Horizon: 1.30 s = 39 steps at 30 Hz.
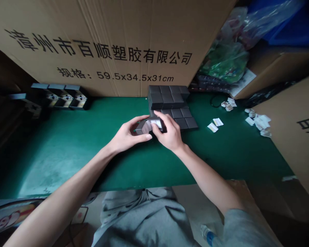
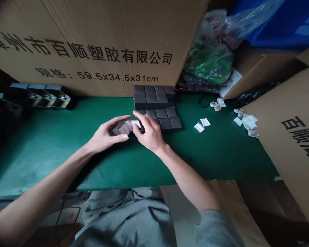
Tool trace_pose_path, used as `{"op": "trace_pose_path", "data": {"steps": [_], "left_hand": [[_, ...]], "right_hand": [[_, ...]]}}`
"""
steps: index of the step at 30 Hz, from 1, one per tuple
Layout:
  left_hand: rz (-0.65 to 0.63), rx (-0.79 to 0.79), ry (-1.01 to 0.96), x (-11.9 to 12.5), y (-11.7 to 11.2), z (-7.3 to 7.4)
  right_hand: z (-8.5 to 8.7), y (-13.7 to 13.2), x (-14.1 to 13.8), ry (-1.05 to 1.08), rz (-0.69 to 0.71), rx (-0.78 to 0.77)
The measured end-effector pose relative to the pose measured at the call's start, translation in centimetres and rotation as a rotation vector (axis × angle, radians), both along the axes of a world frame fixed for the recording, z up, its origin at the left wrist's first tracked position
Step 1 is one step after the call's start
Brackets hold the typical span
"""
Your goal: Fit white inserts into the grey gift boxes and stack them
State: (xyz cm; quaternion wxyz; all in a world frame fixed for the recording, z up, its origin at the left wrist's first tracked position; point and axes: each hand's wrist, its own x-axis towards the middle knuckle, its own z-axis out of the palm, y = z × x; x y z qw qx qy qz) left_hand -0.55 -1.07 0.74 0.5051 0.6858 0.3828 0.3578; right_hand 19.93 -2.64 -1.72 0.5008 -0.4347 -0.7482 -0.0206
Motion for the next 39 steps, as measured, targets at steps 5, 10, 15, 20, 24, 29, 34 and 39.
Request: {"op": "trace_pose_path", "data": {"steps": [5, 10, 15, 20, 24, 29, 34, 39], "left_hand": [[0.0, 0.016, -0.005, -0.03, 0.09, -0.34], [-0.005, 0.013, -0.007, -0.02, 0.2, -0.76], [-0.005, 0.026, -0.019, 0.06, 0.2, -0.86], [0.022, 0.042, -0.066, 0.15, 0.14, -0.58], [0.092, 0.02, -0.124, 0.04, 0.37, -0.74], [0.107, -0.024, -0.178, -0.19, 0.61, -1.0], [0.102, -0.004, -0.199, -0.12, 0.5, -0.72], [0.122, 0.004, -0.206, 0.0, 0.31, -0.31]], "right_hand": [[0.02, -0.05, -0.04, 0.024, 0.018, 0.0], [0.08, -0.24, -0.22, 0.042, 0.024, -0.023], [0.33, -0.38, -0.25, 0.065, 0.039, -0.046], [0.65, -0.38, -0.16, 0.058, 0.027, -0.078], [0.6, -0.39, -0.21, 0.066, 0.006, -0.1], [0.42, -0.23, -0.23, 0.092, 0.011, -0.111], [0.5, -0.23, -0.07, 0.084, 0.015, -0.133], [0.54, -0.26, -0.05, 0.068, 0.052, -0.128]]}}
